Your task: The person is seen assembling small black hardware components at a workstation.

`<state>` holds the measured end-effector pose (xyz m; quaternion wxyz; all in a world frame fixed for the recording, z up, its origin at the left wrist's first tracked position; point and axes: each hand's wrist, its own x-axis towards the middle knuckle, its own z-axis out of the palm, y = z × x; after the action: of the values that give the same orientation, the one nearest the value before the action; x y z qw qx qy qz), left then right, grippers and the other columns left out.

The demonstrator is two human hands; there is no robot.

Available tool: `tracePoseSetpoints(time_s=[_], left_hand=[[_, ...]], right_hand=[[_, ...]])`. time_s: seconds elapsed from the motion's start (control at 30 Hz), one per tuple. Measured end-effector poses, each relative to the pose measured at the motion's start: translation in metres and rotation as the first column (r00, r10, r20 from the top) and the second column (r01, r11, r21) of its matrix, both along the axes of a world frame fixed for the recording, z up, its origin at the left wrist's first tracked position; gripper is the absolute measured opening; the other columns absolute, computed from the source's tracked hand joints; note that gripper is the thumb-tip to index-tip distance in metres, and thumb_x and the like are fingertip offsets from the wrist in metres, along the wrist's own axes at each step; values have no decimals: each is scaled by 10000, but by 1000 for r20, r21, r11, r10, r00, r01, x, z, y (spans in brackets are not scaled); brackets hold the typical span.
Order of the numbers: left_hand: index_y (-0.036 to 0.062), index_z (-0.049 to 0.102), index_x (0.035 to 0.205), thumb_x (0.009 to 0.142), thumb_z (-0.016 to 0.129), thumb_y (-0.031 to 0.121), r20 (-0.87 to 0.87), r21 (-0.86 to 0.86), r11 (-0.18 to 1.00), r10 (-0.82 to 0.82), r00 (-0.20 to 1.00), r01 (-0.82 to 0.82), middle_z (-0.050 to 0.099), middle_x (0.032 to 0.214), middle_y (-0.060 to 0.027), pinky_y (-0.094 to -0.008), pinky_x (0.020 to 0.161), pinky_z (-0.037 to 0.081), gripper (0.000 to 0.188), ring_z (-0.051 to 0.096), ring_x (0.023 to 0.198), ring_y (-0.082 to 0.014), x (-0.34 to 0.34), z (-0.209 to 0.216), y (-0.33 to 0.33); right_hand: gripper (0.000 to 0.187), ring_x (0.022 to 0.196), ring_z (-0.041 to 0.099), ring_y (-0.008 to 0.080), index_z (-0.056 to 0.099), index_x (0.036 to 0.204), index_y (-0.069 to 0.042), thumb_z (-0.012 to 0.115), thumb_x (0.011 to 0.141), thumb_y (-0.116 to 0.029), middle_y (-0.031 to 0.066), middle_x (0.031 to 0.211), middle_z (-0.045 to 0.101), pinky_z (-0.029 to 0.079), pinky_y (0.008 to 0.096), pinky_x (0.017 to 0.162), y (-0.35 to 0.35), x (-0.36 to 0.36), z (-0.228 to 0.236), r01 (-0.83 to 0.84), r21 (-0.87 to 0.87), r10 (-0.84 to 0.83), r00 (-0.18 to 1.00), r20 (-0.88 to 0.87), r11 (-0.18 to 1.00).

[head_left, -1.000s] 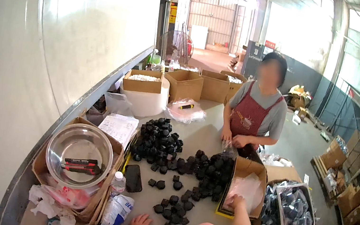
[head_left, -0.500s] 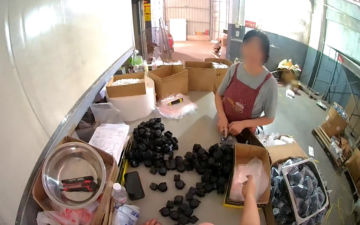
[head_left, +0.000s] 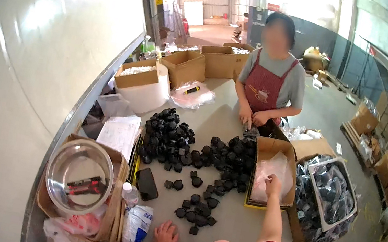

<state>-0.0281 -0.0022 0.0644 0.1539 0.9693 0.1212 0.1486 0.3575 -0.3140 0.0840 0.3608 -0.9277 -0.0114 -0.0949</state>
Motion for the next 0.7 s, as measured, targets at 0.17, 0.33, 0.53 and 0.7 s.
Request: tracePoseSetpoints(time_s=[0.17, 0.33, 0.53, 0.7], left_hand=[[165, 585, 1098, 733, 630, 334, 21, 16, 1000, -5, 1000, 5, 478, 1296, -63, -501, 939, 320, 405, 416, 1212, -273, 2, -26, 2], [195, 578, 1120, 759, 613, 366, -66, 35, 999, -30, 997, 33, 458, 1322, -35, -488, 932, 330, 401, 394, 1238, -227, -14, -51, 4], [186, 555, 1140, 770, 604, 360, -26, 33, 999, -4, 1000, 4, 435, 1339, -42, -483, 926, 333, 412, 397, 1231, -234, -13, -49, -9], [152, 556, 1127, 788, 574, 306, -90, -3, 1000, -13, 996, 13, 442, 1326, -71, -488, 922, 334, 373, 396, 1223, -268, 5, -25, -2]], right_hand=[[227, 817, 606, 375, 656, 828, -11, 664, 777, -232, 204, 844, 640, 470, 435, 740, -28, 2, -28, 62, -128, -71, 995, -69, 990], [120, 829, 599, 362, 632, 843, -29, 654, 756, -108, 199, 840, 630, 475, 434, 731, -21, -5, -28, 8, -219, -23, 998, -66, 976], [194, 760, 581, 338, 532, 972, -24, 522, 781, 6, 197, 817, 604, 451, 425, 681, -33, -2, -25, 136, 84, -129, 988, -81, 987], [215, 807, 590, 333, 576, 1004, -39, 544, 792, -17, 205, 861, 617, 458, 404, 698, -21, 3, -17, 72, -57, -69, 997, 45, 996]])
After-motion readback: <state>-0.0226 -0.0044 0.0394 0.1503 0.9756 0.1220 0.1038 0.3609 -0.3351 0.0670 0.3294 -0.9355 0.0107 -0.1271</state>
